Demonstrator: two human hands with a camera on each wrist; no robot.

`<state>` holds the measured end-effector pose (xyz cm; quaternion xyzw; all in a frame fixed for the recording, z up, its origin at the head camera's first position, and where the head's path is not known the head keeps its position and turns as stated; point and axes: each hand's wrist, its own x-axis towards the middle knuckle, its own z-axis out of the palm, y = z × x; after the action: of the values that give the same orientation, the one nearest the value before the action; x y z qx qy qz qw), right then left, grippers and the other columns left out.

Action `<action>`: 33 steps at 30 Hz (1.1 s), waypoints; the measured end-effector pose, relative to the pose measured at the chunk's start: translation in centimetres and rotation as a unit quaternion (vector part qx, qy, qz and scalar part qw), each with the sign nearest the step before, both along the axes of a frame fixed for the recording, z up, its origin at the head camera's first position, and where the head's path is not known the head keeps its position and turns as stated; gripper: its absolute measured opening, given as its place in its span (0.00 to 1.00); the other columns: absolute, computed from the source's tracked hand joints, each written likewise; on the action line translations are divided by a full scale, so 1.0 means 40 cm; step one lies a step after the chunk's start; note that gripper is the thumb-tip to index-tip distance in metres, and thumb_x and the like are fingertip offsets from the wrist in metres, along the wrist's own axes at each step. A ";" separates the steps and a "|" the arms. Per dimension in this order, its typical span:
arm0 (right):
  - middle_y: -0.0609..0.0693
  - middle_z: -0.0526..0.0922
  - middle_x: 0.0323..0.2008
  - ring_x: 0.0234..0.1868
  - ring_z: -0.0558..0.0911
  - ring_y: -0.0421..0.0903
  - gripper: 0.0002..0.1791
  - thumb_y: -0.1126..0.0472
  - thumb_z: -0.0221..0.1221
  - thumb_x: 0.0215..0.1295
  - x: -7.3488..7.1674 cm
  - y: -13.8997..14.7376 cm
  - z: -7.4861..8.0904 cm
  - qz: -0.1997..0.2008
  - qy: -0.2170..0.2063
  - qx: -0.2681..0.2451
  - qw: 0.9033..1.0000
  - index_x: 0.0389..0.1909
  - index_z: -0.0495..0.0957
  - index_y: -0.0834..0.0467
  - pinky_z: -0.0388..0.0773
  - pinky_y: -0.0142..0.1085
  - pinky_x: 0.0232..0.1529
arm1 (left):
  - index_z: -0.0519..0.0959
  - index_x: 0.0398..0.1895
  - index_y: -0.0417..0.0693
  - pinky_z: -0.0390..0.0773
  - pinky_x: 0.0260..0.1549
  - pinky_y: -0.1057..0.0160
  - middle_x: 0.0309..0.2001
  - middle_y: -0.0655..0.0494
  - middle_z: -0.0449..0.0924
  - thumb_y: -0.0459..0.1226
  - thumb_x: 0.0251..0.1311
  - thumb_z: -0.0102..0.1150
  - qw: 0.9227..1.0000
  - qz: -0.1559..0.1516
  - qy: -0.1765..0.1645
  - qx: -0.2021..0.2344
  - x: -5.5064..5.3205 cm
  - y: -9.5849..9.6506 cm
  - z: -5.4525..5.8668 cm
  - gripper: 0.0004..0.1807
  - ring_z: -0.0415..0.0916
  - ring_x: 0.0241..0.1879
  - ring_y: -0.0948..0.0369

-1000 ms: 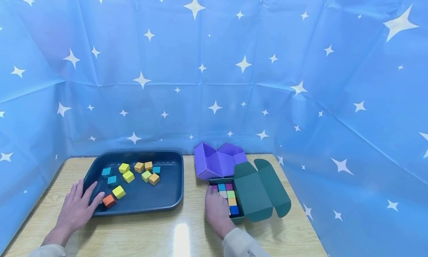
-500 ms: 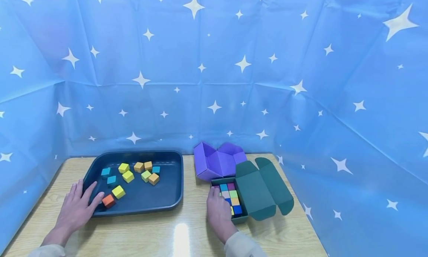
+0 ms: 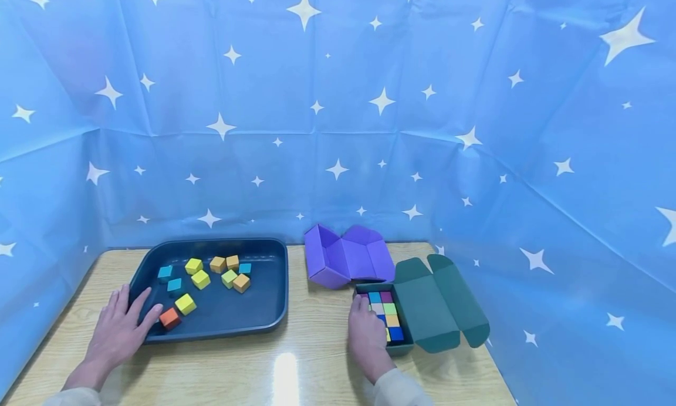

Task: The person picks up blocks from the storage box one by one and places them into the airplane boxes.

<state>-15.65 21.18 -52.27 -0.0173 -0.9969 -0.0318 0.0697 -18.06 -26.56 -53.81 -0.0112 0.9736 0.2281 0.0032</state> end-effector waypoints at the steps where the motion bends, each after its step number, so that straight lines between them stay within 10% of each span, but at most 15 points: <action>1: 0.60 0.77 0.49 0.20 0.75 0.49 0.26 0.74 0.58 0.62 -0.001 0.008 0.000 -0.003 -0.001 -0.004 1.000 0.63 0.72 0.64 0.79 0.42 0.18 | 0.52 0.74 0.36 0.33 0.67 0.26 0.75 0.26 0.27 0.63 0.71 0.32 1.000 0.001 0.000 0.000 0.000 0.000 0.000 0.45 0.23 0.73 0.30; 33: 0.66 0.75 0.50 0.30 0.82 0.56 0.25 0.71 0.56 0.66 0.005 0.221 0.006 -0.033 -0.029 -0.026 0.999 0.64 0.70 0.63 0.82 0.50 0.23 | 0.52 0.74 0.36 0.32 0.67 0.27 0.74 0.26 0.27 0.63 0.71 0.32 1.000 0.001 0.001 -0.002 0.000 0.003 0.000 0.44 0.23 0.73 0.30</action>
<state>-15.45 30.04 -52.02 -0.0509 -0.9979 -0.0085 0.0394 -18.06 -26.45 -53.82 -0.0114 0.9741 0.2260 0.0017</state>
